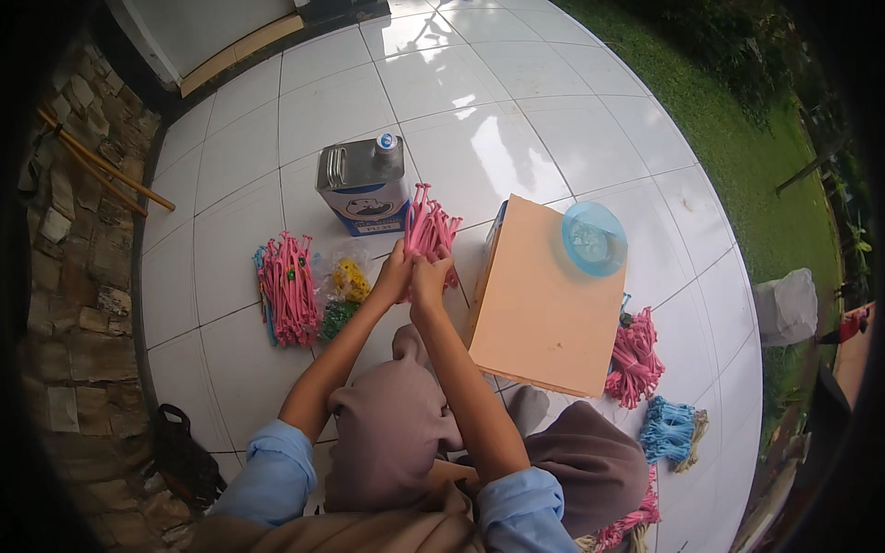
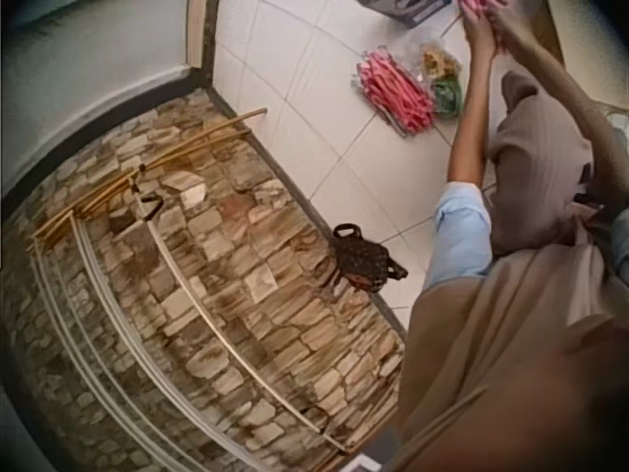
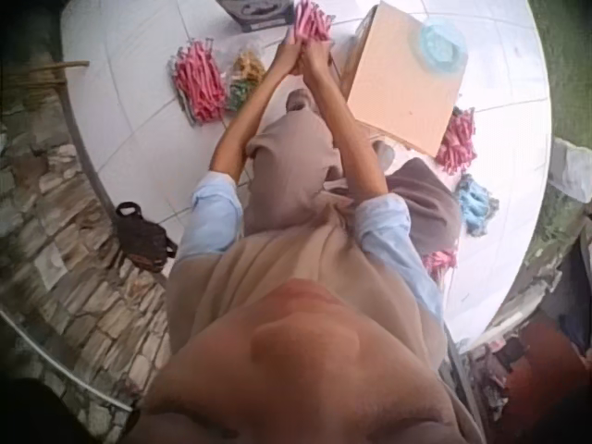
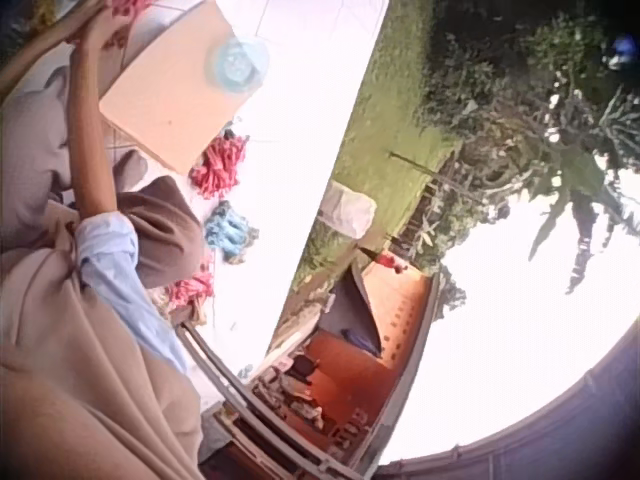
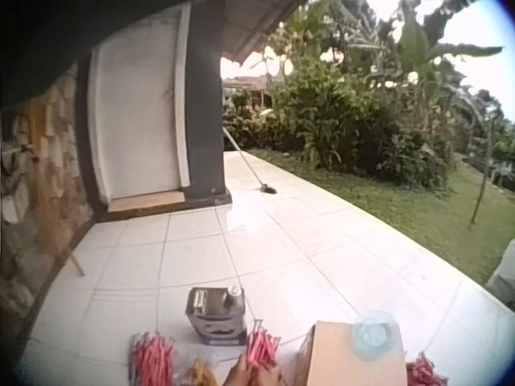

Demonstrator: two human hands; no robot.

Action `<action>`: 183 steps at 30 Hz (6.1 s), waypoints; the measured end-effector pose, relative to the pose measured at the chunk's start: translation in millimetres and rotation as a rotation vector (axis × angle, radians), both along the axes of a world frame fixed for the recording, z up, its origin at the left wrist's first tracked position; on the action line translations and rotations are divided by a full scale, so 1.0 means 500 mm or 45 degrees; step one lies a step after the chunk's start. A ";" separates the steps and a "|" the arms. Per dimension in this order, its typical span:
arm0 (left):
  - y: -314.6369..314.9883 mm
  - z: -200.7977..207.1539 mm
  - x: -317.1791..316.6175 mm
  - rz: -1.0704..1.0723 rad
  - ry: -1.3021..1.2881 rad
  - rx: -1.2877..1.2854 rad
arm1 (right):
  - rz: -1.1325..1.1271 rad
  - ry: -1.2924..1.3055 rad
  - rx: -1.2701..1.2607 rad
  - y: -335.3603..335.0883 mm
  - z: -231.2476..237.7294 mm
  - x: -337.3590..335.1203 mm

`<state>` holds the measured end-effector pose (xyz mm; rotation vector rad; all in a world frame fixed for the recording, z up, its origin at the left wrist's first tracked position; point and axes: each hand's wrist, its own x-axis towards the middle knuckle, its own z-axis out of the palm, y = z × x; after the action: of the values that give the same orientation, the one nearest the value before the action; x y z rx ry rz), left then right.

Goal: The person organizes pink and blue straps, then applies glue from a small bowl to yellow and green fabric flower ornaments using their finger.

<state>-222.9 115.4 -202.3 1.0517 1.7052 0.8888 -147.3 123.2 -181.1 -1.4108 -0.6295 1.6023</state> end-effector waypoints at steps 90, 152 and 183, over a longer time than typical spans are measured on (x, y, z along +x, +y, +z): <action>-0.086 0.437 0.495 -1.174 -0.294 0.611 | -0.324 -0.219 0.852 -0.255 0.365 0.636; -0.132 0.434 0.517 -0.938 -0.144 1.008 | -0.549 0.127 1.091 -0.270 0.410 0.678; -0.075 0.419 0.686 -1.791 0.643 1.624 | 0.312 -1.211 0.511 -0.337 0.353 0.846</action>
<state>120.1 78.1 7.0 2.8925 0.0983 0.6253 275.7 -45.5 -4.8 -1.7760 -1.6177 0.8021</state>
